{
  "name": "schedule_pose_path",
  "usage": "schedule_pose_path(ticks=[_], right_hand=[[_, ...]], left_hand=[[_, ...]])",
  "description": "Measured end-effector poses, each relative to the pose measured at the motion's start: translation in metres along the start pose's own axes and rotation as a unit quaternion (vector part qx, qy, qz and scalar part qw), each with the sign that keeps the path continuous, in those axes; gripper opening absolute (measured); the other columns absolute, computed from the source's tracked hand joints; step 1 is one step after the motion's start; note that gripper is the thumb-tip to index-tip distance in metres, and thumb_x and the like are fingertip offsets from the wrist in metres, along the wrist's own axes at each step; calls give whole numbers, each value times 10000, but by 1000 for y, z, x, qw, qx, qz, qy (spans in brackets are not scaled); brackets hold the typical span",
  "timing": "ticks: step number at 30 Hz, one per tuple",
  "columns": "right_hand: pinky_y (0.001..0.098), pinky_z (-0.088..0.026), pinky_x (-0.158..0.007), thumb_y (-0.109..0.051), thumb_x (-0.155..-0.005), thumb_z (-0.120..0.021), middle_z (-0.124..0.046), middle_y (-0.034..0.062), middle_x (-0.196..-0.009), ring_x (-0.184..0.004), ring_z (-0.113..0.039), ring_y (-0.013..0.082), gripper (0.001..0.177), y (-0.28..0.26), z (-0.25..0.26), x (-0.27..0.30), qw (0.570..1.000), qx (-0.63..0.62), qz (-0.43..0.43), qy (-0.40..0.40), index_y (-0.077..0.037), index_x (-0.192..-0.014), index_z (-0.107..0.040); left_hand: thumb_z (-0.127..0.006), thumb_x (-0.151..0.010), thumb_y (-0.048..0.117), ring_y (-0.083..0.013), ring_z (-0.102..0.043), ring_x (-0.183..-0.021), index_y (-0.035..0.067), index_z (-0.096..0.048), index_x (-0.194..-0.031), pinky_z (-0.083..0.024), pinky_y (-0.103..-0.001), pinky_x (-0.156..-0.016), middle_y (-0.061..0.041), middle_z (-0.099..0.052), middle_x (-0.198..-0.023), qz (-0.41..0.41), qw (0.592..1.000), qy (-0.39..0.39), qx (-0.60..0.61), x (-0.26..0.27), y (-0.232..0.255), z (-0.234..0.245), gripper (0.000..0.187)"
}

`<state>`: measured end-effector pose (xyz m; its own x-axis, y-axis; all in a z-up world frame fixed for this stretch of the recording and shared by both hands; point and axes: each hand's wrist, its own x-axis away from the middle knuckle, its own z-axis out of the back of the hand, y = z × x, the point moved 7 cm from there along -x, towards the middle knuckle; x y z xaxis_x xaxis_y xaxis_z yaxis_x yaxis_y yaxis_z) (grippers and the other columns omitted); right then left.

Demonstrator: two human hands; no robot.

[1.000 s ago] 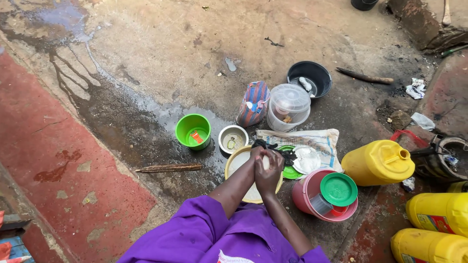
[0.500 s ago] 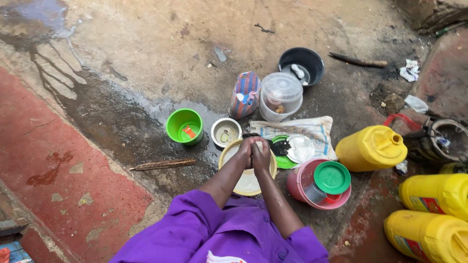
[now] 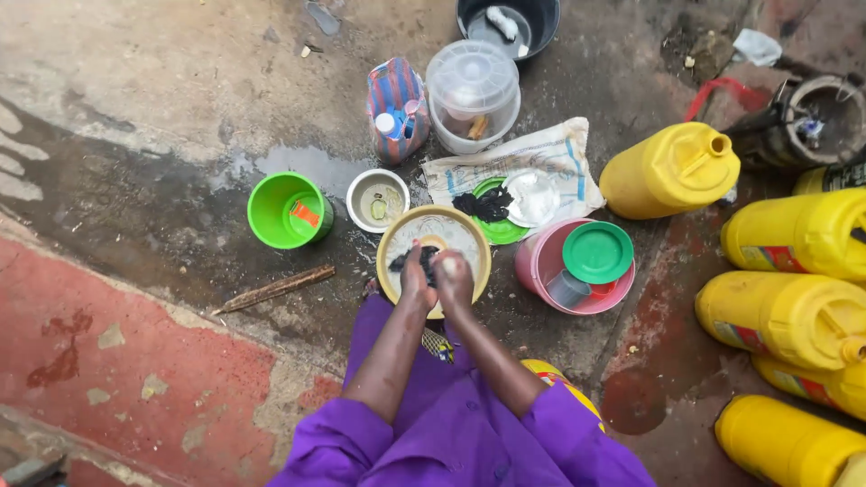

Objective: Washing various plastic and metal dishes in a basin of soapy water.

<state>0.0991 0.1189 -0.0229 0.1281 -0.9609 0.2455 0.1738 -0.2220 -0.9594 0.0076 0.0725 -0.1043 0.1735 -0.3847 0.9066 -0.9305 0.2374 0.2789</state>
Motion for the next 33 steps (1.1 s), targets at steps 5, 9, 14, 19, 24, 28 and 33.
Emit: schedule_pose_path(ticks=[5,9,14,19,24,28,33], right_hand=[[378,-521,-881,-240,-819,-815,-660,100,-1029,-995,-646,254,261,47,-29,-36,975,194,73,82,-118,-996,-666],[382,-517,-785,-227,-847,-795,-635,46,-963,-870,-637,196,271,165,-15,-136,912,-103,-398,12,-143,-1069,-663],[410,-525,-792,-108,-719,-827,-637,69,-969,-887,-638,237,389,249,-85,-129,948,-54,-314,-11,-160,-1059,-645],[438,-519,-900,-152,-771,-863,-621,132,-1064,-1012,-633,314,306,344,-106,-202,934,316,-160,50,-89,-985,-655],[439,-476,-1002,-127,-827,-790,-609,142,-1144,-1131,-610,283,291,369,-151,-202,938,331,-82,-59,-63,-1065,-636],[457,-518,-916,-137,-805,-795,-634,179,-1083,-1025,-639,319,324,489,-114,-220,923,285,-259,-16,-67,-1067,-617],[461,-390,-1049,-25,-756,-745,-488,314,-1356,-1317,-448,417,291,414,-152,-198,918,368,-29,-145,-60,-1021,-629]], left_hand=[[-346,-1066,416,-270,-671,-1007,99,-627,-1191,-539,-455,-930,-103,-701,-1118,-38,967,-171,-187,-169,-54,59,442],[-440,-1151,328,-259,-672,-955,86,-634,-1217,-571,-435,-856,-98,-693,-1108,267,885,-325,200,-134,-66,-6,317],[-581,-1040,179,-205,-678,-1057,142,-586,-1251,-568,-426,-940,-51,-677,-1161,63,991,-54,101,-298,-70,76,214],[-525,-1010,305,-150,-650,-1123,194,-577,-1343,-525,-356,-1004,9,-694,-1222,232,964,-32,127,-355,-86,80,354],[-583,-1142,295,-226,-615,-1142,76,-553,-1312,-513,-398,-992,-89,-619,-1181,220,902,-142,344,-473,-243,237,278],[-611,-1087,253,-231,-503,-874,118,-533,-1447,-427,-415,-725,-45,-513,-1061,199,973,62,98,-436,-220,201,392],[-595,-895,353,-222,-624,-1087,106,-478,-1388,-519,-362,-927,-115,-665,-1145,262,894,33,363,-457,-184,163,564]])
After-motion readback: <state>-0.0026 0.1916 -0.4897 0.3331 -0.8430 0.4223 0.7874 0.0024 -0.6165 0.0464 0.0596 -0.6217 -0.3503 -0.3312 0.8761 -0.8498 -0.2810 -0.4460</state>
